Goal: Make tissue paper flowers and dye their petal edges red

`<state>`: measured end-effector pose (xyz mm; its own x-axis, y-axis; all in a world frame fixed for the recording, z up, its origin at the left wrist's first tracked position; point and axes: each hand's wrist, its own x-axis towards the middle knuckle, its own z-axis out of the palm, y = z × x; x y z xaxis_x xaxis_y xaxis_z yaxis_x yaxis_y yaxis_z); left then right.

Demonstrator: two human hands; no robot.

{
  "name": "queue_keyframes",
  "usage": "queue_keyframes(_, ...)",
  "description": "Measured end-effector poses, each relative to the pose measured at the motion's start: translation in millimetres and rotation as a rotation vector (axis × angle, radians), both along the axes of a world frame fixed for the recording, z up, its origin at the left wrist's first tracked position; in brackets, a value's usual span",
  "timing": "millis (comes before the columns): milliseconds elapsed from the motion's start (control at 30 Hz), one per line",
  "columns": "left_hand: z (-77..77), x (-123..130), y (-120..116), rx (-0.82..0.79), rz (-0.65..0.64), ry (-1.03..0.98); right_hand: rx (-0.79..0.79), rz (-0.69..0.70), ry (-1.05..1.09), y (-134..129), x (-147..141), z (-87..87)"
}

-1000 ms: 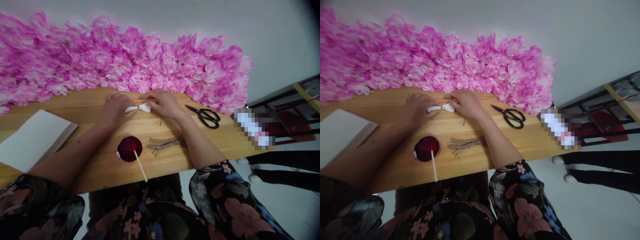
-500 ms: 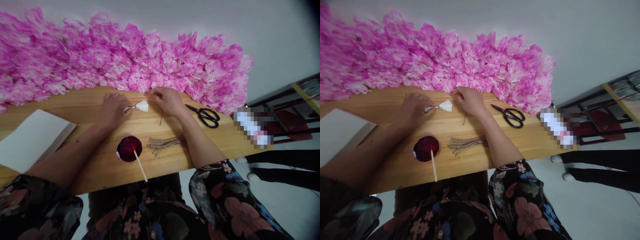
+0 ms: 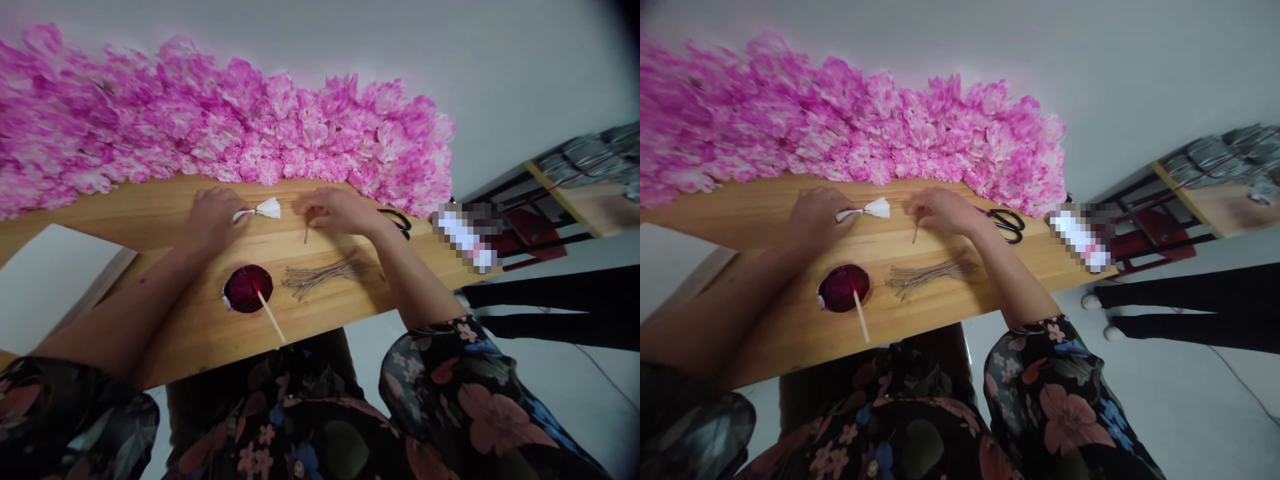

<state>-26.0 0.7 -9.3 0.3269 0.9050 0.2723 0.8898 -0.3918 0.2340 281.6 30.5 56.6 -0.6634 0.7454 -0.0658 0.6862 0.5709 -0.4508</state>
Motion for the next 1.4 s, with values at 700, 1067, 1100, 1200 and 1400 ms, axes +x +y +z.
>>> queue_keyframes(700, 15.0, 1, -9, -0.086, 0.045, -0.092, 0.062, -0.237, 0.004, -11, -33, -10.2)
queue_keyframes(1067, 11.4, -5, -6, -0.160, -0.005, -0.101, 0.006, -0.348, -0.034, -11, -68, -19.9)
queue_keyframes(1100, 11.6, -4, -6, -0.167, -0.005, -0.093, 0.003, -0.339, -0.017, -11, -69, -21.8)
queue_keyframes(1200, 13.2, -1, -9, -0.170, -0.009, -0.095, -0.015, -0.341, 0.032, -9, -66, -25.7)
queue_keyframes(1400, 16.4, 0, -9, -0.133, -0.006, -0.106, 0.120, -0.341, 0.179, -9, -45, -28.9)
